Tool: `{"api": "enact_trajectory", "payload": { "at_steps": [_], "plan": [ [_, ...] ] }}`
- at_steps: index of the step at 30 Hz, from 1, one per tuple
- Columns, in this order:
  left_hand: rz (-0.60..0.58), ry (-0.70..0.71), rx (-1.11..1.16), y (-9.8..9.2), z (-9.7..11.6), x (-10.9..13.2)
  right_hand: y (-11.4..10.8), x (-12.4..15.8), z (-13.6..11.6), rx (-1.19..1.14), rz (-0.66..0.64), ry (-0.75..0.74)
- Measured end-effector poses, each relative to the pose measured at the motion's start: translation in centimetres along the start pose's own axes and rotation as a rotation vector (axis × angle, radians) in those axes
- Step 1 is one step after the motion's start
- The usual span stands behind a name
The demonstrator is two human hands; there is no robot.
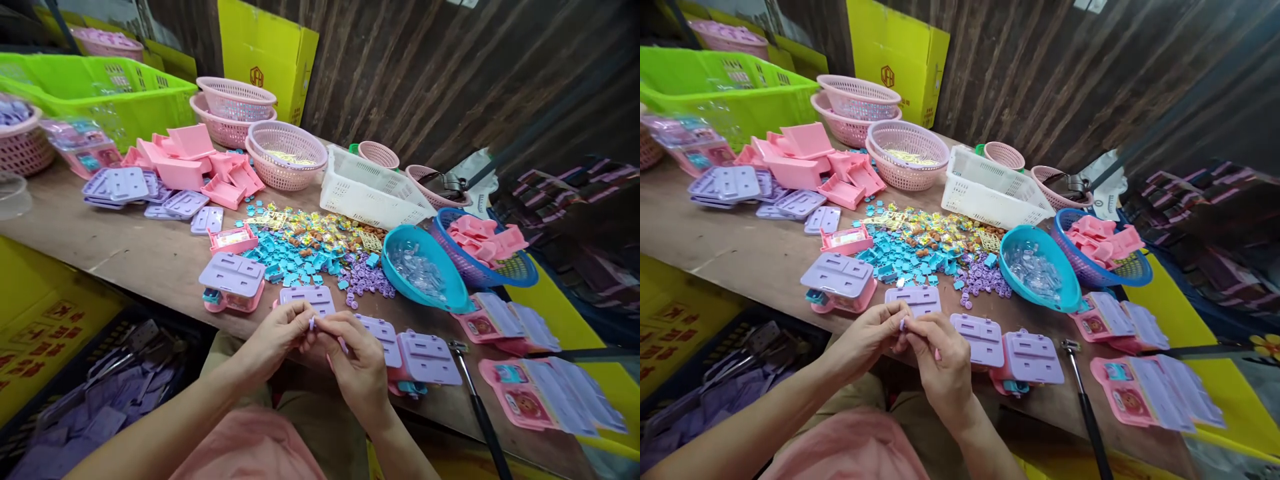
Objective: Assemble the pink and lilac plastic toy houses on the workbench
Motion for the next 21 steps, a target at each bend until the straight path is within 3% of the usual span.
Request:
{"api": "enact_trajectory", "payload": {
  "at_steps": [5,10,12,15,17,19,21],
  "plan": [
    [-0.019,-0.125,0.178,0.7,-1.0,0.5,0.1,0.0,-0.3,0.130,0.124,-0.048],
    [-0.041,-0.169,0.127,0.2,-1.5,0.9,1.4,0.4,-1.2,0.269,0.075,-0.217],
    [-0.001,-0.010,-0.104,-1.0,-0.4,0.8,1.6,0.4,-1.2,0.285,0.038,-0.233],
    [0.142,0.514,-0.640,-3.0,3.4,0.9,0.9,0.5,-0.2,0.315,0.042,-0.158],
    [0.100,0.760,-0.923,-3.1,4.0,0.8,0.4,1.1,0.9,0.349,0.050,-0.066],
    [-0.053,0.788,-1.054,-3.2,2.5,-0.1,0.4,2.3,1.9,0.346,0.043,0.018],
    [-0.106,0.705,-1.040,-3.9,1.1,-1.5,0.8,3.5,2.6,0.315,0.034,0.064]
  ]
}}
Point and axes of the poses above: each hand's wrist, its own x-axis away from the middle knuckle, its own y-axis out of the palm, z = x × y, the point moved 9 cm from there along -x, towards the middle knuckle, and after that the axes turned 13 degrees about z, right-handed, at the moved point
